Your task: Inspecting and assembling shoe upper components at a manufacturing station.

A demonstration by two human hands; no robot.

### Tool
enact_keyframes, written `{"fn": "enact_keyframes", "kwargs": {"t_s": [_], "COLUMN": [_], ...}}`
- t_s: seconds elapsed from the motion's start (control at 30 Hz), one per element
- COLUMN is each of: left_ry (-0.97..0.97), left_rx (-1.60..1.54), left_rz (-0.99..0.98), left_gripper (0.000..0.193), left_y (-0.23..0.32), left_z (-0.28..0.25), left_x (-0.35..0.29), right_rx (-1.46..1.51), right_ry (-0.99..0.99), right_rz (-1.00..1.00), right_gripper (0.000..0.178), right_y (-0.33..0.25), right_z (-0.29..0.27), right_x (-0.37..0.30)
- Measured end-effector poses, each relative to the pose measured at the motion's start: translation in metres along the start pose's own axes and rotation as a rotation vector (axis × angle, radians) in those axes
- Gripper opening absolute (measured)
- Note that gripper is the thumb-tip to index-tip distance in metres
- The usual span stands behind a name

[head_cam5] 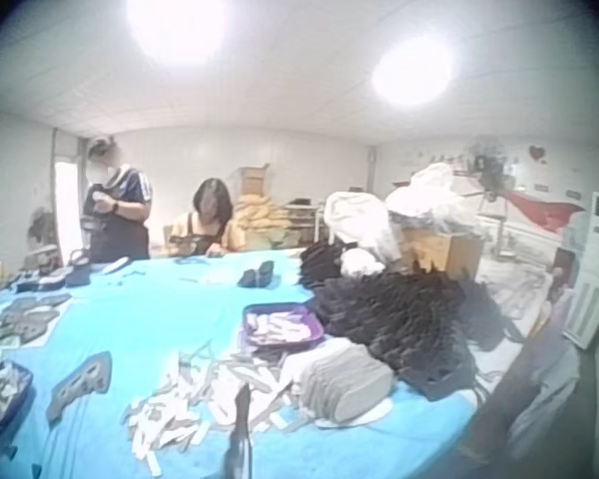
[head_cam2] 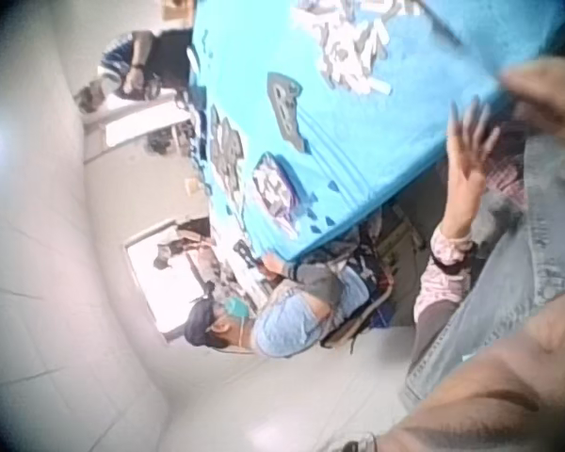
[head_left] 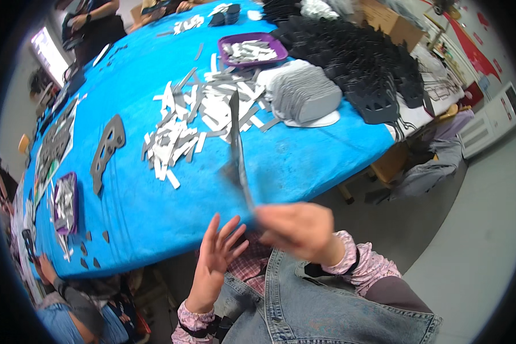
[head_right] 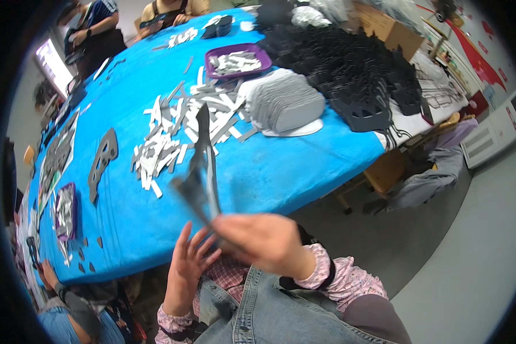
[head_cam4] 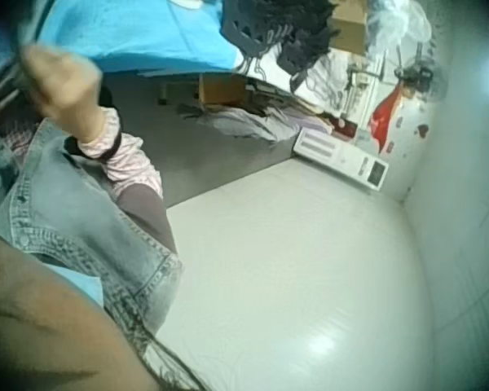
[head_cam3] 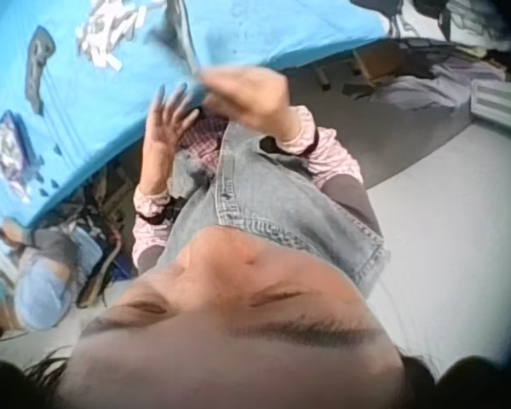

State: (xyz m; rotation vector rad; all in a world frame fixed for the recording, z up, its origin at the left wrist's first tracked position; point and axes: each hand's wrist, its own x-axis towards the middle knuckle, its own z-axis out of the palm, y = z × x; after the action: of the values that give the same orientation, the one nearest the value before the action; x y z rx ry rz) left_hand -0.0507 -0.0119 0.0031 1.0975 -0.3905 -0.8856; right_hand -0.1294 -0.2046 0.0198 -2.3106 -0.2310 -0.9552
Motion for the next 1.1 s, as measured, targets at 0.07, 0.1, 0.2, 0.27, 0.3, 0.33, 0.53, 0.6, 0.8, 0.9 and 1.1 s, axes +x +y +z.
{"fn": "enact_keyframes", "kwargs": {"t_s": [0.07,0.1,0.2,0.27,0.3,0.33,0.53,0.6,0.8,0.9,1.1], "left_ry": [-0.087,0.03,0.142,0.134,0.124,0.103,0.325,0.408,0.425,0.446,0.362], "left_rx": [-0.02,0.16,0.013,0.059,0.152,0.243,0.713,0.882,1.495,1.506,1.178], "left_rz": [0.155,0.063,-0.079,-0.04,-0.034,-0.029,0.207,0.23,0.424,0.408,0.546], "left_gripper": [0.077,0.073,0.065,0.064,0.064,0.065,0.066,0.067,0.066,0.065,0.066], "left_y": [0.002,0.007,0.025,0.025,0.03,0.032,0.023,0.021,0.014,0.016,0.006], "left_z": [0.003,0.005,-0.001,-0.02,-0.028,-0.03,-0.048,-0.05,-0.047,-0.044,-0.042], "left_x": [-0.003,-0.001,0.008,0.008,0.008,0.011,0.022,0.016,0.021,0.015,0.02], "right_rx": [0.155,0.205,0.117,-0.185,-0.235,-0.362,-0.653,-0.664,-0.737,-0.729,-0.27], "right_ry": [-0.258,-0.24,-0.12,-0.007,0.02,0.101,-0.06,-0.102,-0.101,-0.014,-0.285], "right_rz": [-0.032,-0.092,-0.046,0.027,0.244,0.118,0.133,0.125,0.079,-0.007,-0.202], "right_gripper": [0.045,0.043,0.036,0.028,0.028,0.034,0.056,0.056,0.053,0.055,0.053], "right_y": [-0.019,-0.021,0.005,0.039,0.058,0.084,0.165,0.165,0.158,0.131,0.046], "right_z": [0.005,0.011,-0.003,-0.021,-0.026,-0.038,-0.056,-0.055,-0.073,-0.067,0.003], "right_x": [0.006,0.008,0.013,0.022,0.021,0.03,0.044,0.049,0.047,0.056,0.055]}}
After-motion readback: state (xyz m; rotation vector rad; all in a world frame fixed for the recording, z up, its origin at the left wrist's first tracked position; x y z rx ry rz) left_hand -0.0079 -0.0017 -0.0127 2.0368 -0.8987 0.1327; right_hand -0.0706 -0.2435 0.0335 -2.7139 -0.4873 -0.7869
